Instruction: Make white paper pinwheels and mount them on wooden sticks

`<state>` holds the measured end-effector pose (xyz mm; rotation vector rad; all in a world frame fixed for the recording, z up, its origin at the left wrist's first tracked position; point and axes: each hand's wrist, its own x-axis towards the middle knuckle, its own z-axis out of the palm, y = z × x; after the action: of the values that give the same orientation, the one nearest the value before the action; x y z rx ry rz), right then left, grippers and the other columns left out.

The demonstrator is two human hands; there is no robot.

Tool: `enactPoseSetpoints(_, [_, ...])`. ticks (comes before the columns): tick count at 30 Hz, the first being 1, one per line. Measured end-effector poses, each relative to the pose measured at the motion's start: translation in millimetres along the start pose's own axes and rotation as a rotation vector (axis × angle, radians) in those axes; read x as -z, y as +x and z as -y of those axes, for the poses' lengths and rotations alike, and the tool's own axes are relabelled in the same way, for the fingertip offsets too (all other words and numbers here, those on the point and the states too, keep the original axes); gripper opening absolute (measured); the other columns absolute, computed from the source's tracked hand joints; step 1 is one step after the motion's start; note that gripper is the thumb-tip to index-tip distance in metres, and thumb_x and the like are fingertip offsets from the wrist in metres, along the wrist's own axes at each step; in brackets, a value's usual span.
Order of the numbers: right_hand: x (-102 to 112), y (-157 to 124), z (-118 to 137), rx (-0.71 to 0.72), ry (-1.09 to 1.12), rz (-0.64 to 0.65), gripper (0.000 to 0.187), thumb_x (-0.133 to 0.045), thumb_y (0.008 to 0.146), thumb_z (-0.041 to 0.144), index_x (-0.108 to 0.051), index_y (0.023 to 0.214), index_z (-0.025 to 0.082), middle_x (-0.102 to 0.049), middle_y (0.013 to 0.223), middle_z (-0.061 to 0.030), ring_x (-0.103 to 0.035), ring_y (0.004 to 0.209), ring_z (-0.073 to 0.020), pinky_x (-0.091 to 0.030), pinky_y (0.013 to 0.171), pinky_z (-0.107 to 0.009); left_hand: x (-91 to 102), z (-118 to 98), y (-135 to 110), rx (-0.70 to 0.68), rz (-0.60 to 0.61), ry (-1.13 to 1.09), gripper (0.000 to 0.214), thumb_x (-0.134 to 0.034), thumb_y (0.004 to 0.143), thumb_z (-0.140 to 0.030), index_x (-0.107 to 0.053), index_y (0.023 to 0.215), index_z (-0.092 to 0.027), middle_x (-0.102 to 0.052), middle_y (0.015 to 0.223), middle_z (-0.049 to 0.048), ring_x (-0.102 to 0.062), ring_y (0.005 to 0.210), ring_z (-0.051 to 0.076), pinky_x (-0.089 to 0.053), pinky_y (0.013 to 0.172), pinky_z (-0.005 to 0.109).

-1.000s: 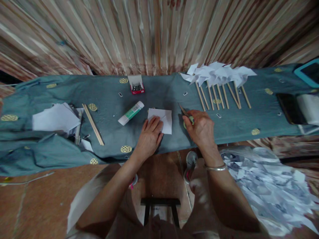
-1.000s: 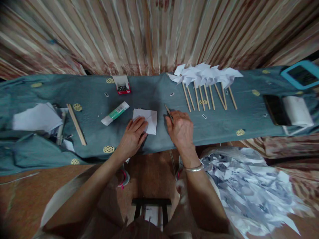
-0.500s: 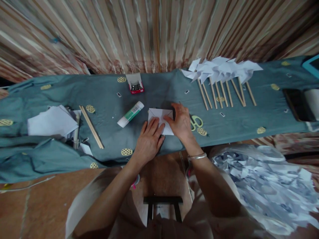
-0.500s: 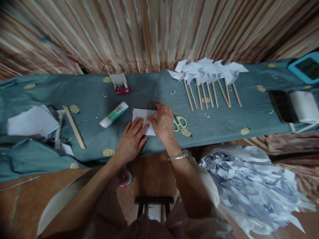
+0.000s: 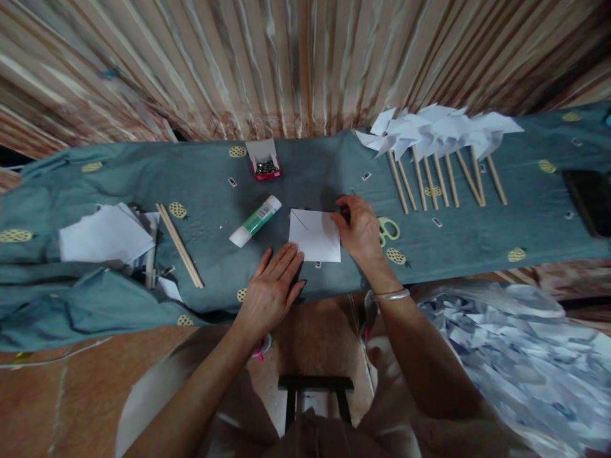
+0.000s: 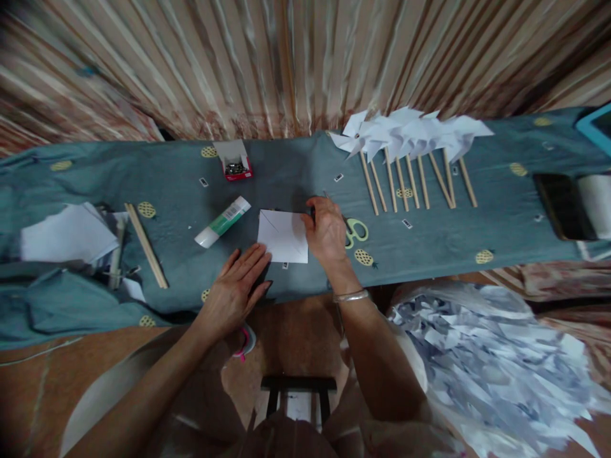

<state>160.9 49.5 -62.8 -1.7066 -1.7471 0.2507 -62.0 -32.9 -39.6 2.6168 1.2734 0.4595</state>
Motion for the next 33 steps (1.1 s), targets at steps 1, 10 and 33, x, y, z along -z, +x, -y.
enactPoseSetpoints(1, [0.4, 1.5, -0.2, 0.000, -0.009, 0.005, 0.020, -0.055, 0.086, 0.019, -0.063, 0.104, 0.020, -0.069, 0.100, -0.0102, -0.062, 0.095, -0.0266, -0.049, 0.090, -0.045, 1.7, 0.4, -2.9, -0.012, -0.015, -0.003, 0.042, -0.050, 0.097, -0.027, -0.054, 0.134, -0.007, -0.057, 0.142, 0.0186, -0.052, 0.134, 0.030, -0.043, 0.110, 0.053])
enactPoseSetpoints(10, [3.9, 11.9, 0.5, -0.023, -0.006, 0.012, 0.018, -0.050, 0.084, 0.017, -0.065, 0.093, 0.020, -0.071, 0.091, -0.0097, -0.065, 0.087, -0.0256, -0.050, 0.083, -0.040, 26.3, 23.1, -9.6, -0.024, -0.289, -0.059, 0.019, -0.056, 0.093, -0.017, -0.066, 0.110, -0.017, -0.075, 0.104, 0.0072, -0.070, 0.096, 0.018, -0.052, 0.098, 0.038])
enactPoseSetpoints(33, [40.0, -26.5, 68.9, -0.267, 0.821, 0.219, 0.033, -0.069, 0.082, 0.043, -0.066, 0.107, 0.022, -0.072, 0.106, -0.0067, -0.068, 0.093, -0.0200, -0.056, 0.077, -0.034, 23.8, 8.0, 41.3, 0.719, -0.259, -1.270, 0.046, -0.077, 0.071, -0.047, -0.072, 0.101, -0.013, -0.072, 0.087, 0.0044, -0.061, 0.078, 0.017, -0.048, 0.076, 0.029])
